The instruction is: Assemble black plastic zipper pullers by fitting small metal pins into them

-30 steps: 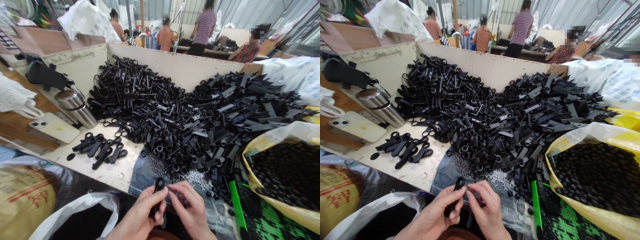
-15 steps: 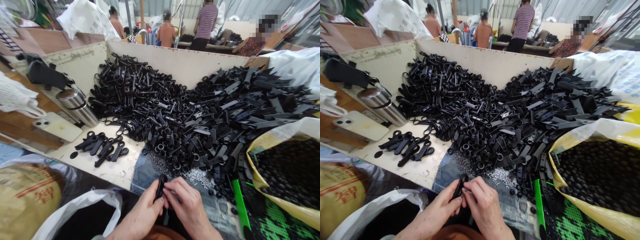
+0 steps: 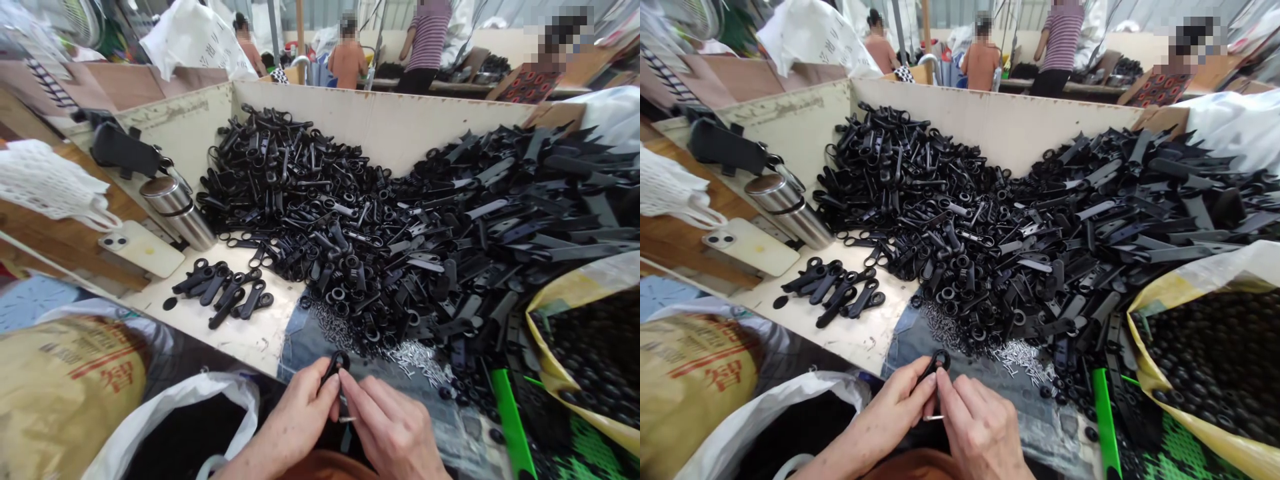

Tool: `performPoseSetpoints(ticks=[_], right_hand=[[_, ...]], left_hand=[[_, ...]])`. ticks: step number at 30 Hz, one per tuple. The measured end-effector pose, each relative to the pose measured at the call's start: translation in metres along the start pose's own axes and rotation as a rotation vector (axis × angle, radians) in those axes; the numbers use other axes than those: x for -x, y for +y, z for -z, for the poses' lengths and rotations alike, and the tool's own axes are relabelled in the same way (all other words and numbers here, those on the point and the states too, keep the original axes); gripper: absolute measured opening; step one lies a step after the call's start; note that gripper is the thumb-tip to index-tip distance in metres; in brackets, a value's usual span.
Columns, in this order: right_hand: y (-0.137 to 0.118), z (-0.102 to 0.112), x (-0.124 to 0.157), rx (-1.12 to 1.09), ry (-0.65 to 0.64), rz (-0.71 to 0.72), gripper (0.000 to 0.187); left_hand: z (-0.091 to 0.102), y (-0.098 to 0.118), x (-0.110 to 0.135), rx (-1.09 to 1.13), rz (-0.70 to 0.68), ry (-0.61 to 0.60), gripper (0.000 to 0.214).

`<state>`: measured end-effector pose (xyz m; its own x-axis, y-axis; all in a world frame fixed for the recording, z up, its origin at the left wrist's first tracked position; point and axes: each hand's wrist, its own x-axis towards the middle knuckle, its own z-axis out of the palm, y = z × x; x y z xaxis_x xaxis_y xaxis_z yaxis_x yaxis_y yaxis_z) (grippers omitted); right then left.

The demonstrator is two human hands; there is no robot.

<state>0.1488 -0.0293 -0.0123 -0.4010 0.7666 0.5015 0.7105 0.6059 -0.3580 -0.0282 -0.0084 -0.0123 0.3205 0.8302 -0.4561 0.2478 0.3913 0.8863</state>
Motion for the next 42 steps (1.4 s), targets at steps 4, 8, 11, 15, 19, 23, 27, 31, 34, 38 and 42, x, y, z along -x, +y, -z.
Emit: performPoseSetpoints(ticks=[4,8,11,15,19,23,27,31,34,38,42], right_hand=[[-0.001,0.002,-0.004,0.106,-0.040,0.054,0.033],[-0.001,-0.002,-0.005,0.158,-0.072,0.089,0.036],[0.000,-0.004,-0.004,0.173,-0.075,0.080,0.037],[0.003,0.000,-0.001,0.060,-0.116,-0.020,0.037],[0.005,0.011,0.003,-0.123,-0.145,-0.211,0.040],[0.005,0.012,0.010,-0.209,-0.204,-0.205,0.042],[0.005,0.003,0.013,-0.223,-0.208,-0.215,0.046],[0.003,-0.005,0.010,-0.196,-0.188,-0.223,0.045],[0.003,-0.007,0.007,-0.139,-0.198,-0.216,0.045],[0.001,-0.008,0.007,-0.028,-0.219,-0.192,0.047],[-0.004,-0.009,0.008,0.080,-0.240,-0.167,0.049]], left_hand=[[-0.001,-0.003,-0.001,0.002,0.015,0.018,0.026],[-0.004,-0.018,-0.004,0.110,0.018,0.044,0.029],[-0.006,-0.022,-0.006,0.161,0.011,0.045,0.035],[-0.006,-0.017,-0.007,0.163,0.024,0.059,0.042],[-0.004,-0.007,-0.006,0.250,0.119,0.018,0.053],[-0.004,-0.005,-0.006,0.293,0.098,0.028,0.056],[-0.005,-0.008,-0.007,0.298,0.091,0.017,0.054],[-0.005,-0.009,-0.007,0.290,0.095,0.020,0.052],[-0.005,-0.010,-0.008,0.270,0.099,0.028,0.051],[-0.007,-0.013,-0.009,0.259,0.116,0.039,0.051],[-0.008,-0.015,-0.010,0.275,0.119,0.056,0.050]])
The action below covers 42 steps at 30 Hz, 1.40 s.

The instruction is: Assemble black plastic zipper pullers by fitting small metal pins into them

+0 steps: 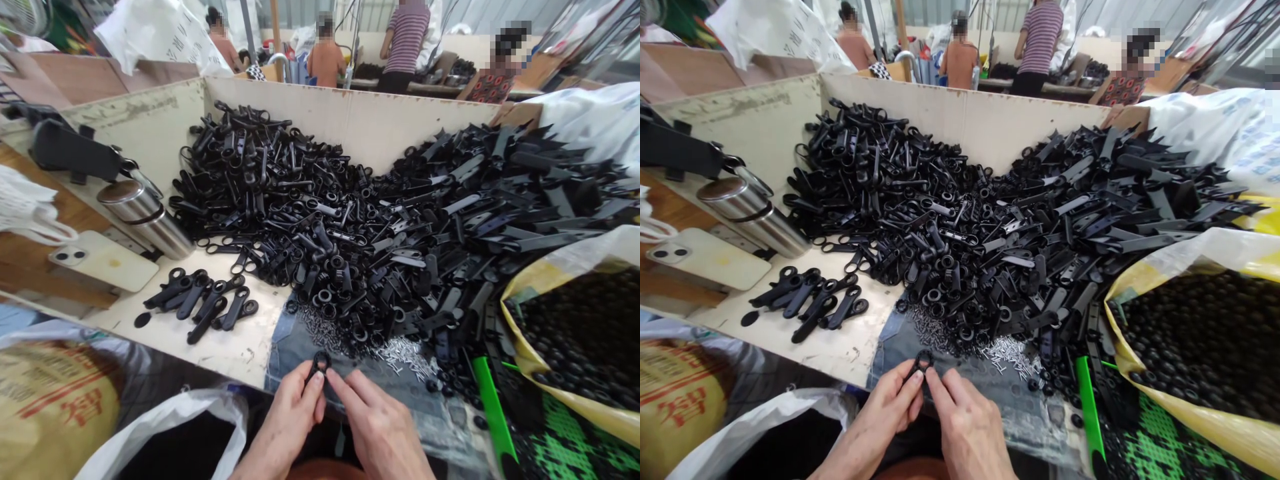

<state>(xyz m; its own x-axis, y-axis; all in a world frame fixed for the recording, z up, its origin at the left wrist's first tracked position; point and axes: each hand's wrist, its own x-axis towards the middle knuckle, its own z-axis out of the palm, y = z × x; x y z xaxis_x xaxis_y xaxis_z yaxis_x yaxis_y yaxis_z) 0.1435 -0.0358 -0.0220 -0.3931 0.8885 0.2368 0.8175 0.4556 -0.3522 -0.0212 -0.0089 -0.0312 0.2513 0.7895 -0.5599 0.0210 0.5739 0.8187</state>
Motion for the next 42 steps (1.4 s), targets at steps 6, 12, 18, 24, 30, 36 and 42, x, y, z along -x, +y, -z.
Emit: performPoseSetpoints(ticks=[6,12,18,24,30,36,42], right_hand=[[-0.005,-0.008,-0.001,0.123,0.029,0.004,0.049],[-0.017,-0.005,-0.013,0.262,-0.079,0.014,0.045],[-0.040,0.017,-0.043,0.321,-0.373,0.091,0.030],[-0.052,0.034,-0.059,0.279,-0.527,0.015,0.015],[-0.045,0.044,-0.011,0.308,-0.129,-0.033,0.021],[0.016,0.086,0.006,0.020,0.145,-0.304,0.027],[0.079,0.074,-0.038,-0.118,0.193,-0.702,0.017]], left_hand=[[-0.002,-0.014,-0.007,0.091,-0.021,0.071,0.048],[-0.001,-0.018,-0.010,0.023,-0.112,0.146,0.040],[0.019,-0.015,-0.017,-0.277,-0.194,0.142,0.036],[0.026,-0.014,-0.013,-0.535,-0.314,0.047,0.031],[0.020,0.013,0.005,-0.795,-0.429,0.189,0.029],[0.046,0.054,-0.013,-0.655,-0.327,0.510,0.029],[0.002,0.060,-0.017,0.141,-0.239,0.240,0.052]])
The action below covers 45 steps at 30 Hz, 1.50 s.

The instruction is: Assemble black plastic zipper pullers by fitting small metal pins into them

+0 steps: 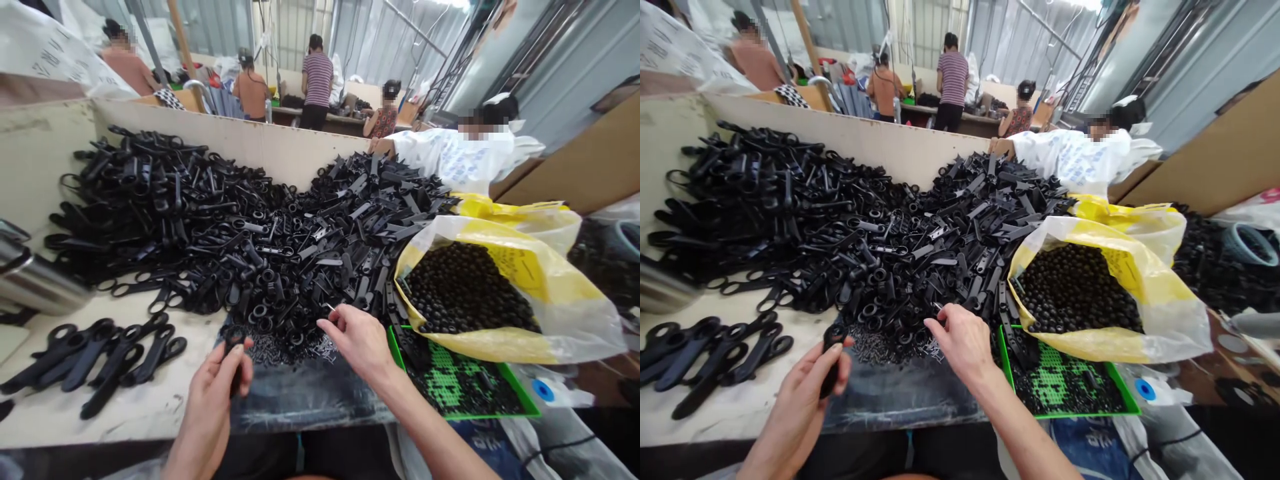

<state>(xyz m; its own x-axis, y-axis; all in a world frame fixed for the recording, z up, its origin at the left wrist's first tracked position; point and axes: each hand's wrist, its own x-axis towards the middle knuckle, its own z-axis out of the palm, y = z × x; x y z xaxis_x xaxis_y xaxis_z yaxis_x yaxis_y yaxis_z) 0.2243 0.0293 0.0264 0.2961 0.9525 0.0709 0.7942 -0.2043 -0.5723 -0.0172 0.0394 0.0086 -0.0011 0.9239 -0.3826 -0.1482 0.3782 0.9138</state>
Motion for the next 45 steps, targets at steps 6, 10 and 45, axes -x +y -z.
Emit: performPoseSetpoints(ticks=[6,10,45], right_hand=[[0.013,-0.021,-0.005,-0.269,0.017,-0.096,0.025],[0.014,-0.010,-0.003,-0.543,-0.002,-0.178,0.057],[-0.043,-0.074,0.064,-0.899,-0.505,-0.232,0.042]], left_hand=[[-0.009,-0.003,0.007,0.290,0.219,-0.084,0.054],[-0.003,-0.006,0.010,0.390,0.278,-0.150,0.046],[0.007,-0.048,0.035,-0.008,0.103,0.019,0.051]])
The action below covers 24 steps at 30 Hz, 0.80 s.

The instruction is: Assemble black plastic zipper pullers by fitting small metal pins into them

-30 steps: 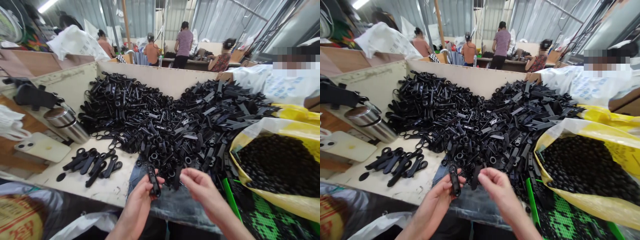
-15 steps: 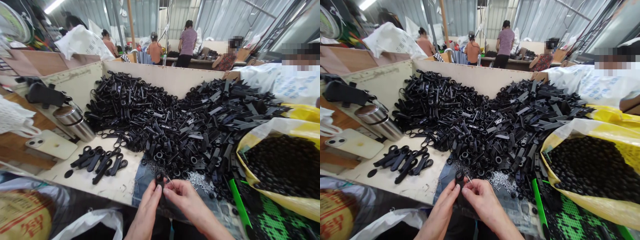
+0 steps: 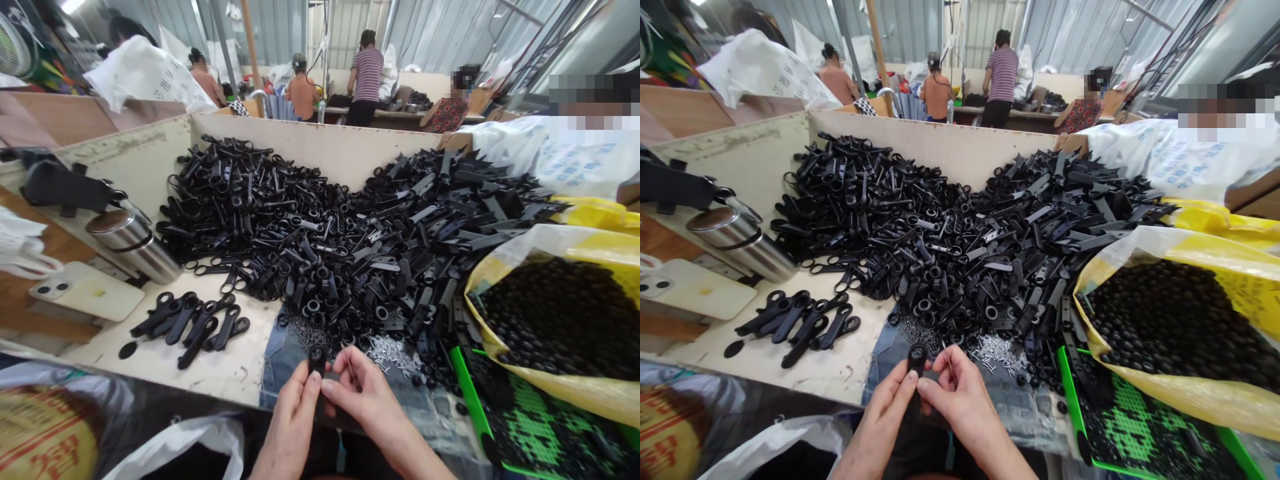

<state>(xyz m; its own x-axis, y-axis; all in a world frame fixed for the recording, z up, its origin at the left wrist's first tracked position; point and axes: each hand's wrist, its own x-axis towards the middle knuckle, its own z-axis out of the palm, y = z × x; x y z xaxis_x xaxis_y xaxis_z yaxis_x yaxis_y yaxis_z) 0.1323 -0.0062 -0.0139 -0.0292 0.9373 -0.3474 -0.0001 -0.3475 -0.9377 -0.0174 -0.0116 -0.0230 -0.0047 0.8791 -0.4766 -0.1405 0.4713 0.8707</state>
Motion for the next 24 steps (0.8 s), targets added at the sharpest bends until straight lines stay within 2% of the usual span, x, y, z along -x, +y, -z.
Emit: performPoseSetpoints(ticks=[3,7,12,15,17,19,22,24], right_hand=[[-0.004,0.001,0.001,-0.189,-0.058,-0.006,0.048],[-0.012,0.002,0.005,-0.223,-0.163,0.015,0.050],[-0.014,0.001,0.013,-0.024,-0.060,0.111,0.045],[-0.010,0.000,0.014,-0.031,-0.066,0.122,0.045],[-0.005,0.000,0.014,-0.115,-0.077,0.114,0.048],[-0.001,0.000,0.014,-0.176,-0.007,0.114,0.050],[0.000,-0.003,0.015,-0.124,0.099,0.123,0.041],[-0.004,-0.009,0.014,-0.047,0.061,0.144,0.033]], left_hand=[[0.000,0.009,0.006,-0.013,0.024,-0.055,0.051],[0.001,0.020,0.018,-0.094,0.027,-0.143,0.053],[0.003,0.014,0.026,-0.206,-0.027,-0.111,0.054],[0.003,0.014,0.024,-0.229,-0.072,-0.062,0.050],[0.004,0.020,0.018,-0.171,-0.085,-0.110,0.048],[0.006,0.030,0.011,-0.044,-0.051,-0.140,0.048],[0.007,0.043,0.006,0.184,0.024,-0.103,0.046],[0.006,0.045,0.007,0.304,0.084,-0.094,0.045]])
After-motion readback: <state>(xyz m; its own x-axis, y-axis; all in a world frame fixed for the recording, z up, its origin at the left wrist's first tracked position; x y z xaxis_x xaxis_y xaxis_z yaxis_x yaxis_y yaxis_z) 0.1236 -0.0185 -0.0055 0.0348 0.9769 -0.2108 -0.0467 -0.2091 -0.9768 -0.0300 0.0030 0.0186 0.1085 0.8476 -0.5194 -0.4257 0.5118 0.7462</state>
